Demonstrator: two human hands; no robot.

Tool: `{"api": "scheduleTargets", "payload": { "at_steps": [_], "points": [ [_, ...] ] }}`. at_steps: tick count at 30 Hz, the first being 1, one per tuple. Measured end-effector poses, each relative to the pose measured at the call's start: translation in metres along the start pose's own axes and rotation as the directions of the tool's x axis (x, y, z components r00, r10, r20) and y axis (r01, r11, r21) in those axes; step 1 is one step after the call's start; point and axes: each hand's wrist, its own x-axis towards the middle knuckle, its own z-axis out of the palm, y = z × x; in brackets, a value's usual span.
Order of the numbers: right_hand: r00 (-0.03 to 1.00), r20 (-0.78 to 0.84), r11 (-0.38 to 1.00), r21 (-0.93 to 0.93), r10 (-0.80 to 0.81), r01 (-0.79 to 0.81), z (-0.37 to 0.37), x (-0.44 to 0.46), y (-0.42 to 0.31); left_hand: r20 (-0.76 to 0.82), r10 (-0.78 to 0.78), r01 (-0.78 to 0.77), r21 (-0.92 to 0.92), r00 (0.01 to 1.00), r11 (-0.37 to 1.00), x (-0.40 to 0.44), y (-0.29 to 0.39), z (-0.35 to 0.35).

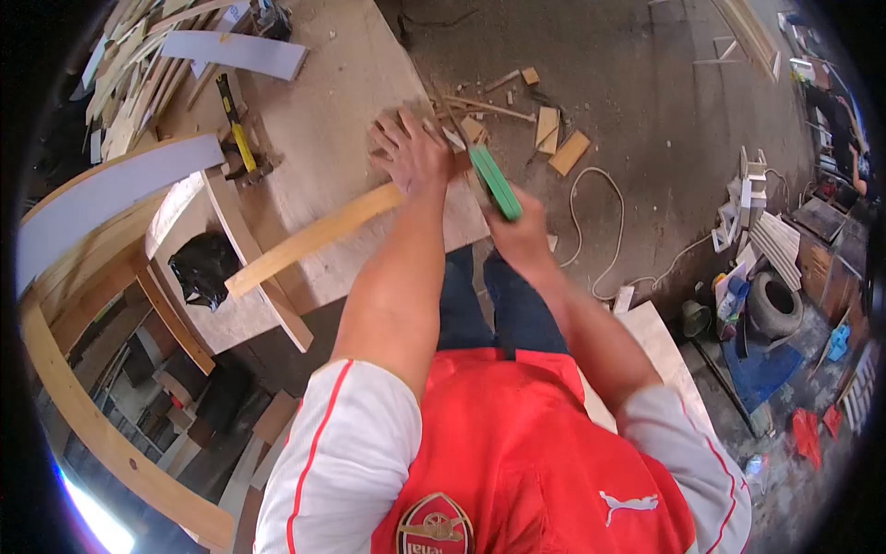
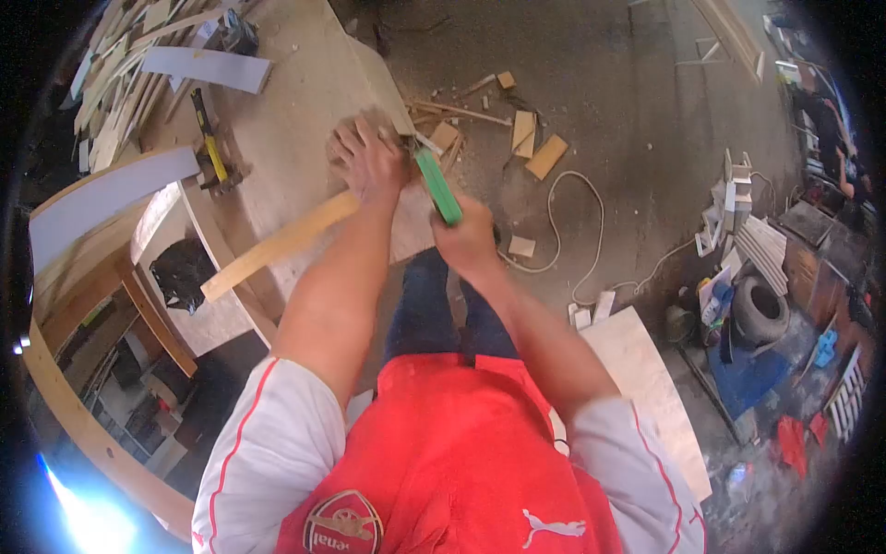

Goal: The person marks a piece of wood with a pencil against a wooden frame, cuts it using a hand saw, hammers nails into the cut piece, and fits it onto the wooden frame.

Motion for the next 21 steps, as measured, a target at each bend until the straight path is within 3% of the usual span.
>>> {"api": "scheduleTargets", "payload": {
  "at_steps": [2,5,6,9,10,13,14,17,21],
  "points": [
    [1.000,0.023,0.995,-0.102,0.003,-0.001,-0.002,0.005,-0.004,-0.016,0.000,0.000,-0.010,1.000,1.000,0.006,0.004,-0.002],
    [0.991,-0.117,0.984,0.157,-0.060,0.078,-0.021,-0.074,-0.016,-0.030,-0.010,0.010,0.004,1.000,1.000,0.005,0.003,0.000],
    [0.996,-0.084,0.986,0.159,-0.035,0.048,-0.026,-0.070,-0.023,-0.027,-0.008,0.009,0.010,1.000,1.000,0.004,0.002,-0.002],
    [0.996,0.060,0.993,-0.105,0.061,-0.055,-0.001,0.006,-0.006,0.010,0.002,-0.002,-0.003,1.000,1.000,-0.005,0.000,-0.001],
    [0.998,0.044,0.997,-0.071,0.048,-0.044,-0.006,0.006,-0.007,-0.004,0.002,-0.002,-0.018,1.000,1.000,0.005,0.002,-0.003],
    [0.981,-0.083,0.983,0.047,-0.173,0.177,-0.027,-0.056,-0.020,-0.041,0.001,0.000,0.025,0.999,1.000,0.005,0.003,0.003],
    [0.993,-0.064,0.986,0.128,-0.096,0.104,-0.025,-0.066,-0.018,-0.049,0.000,0.001,0.020,0.999,1.000,0.007,0.002,0.004],
    [0.993,0.112,0.997,-0.078,0.035,-0.026,-0.009,-0.038,-0.012,-0.017,0.010,-0.009,0.015,1.000,1.000,-0.005,-0.005,0.003],
    [0.999,0.003,0.999,0.032,-0.043,0.043,-0.040,-0.066,-0.021,-0.040,-0.004,0.004,0.004,0.999,1.000,0.006,0.003,-0.003]
  ]
}}
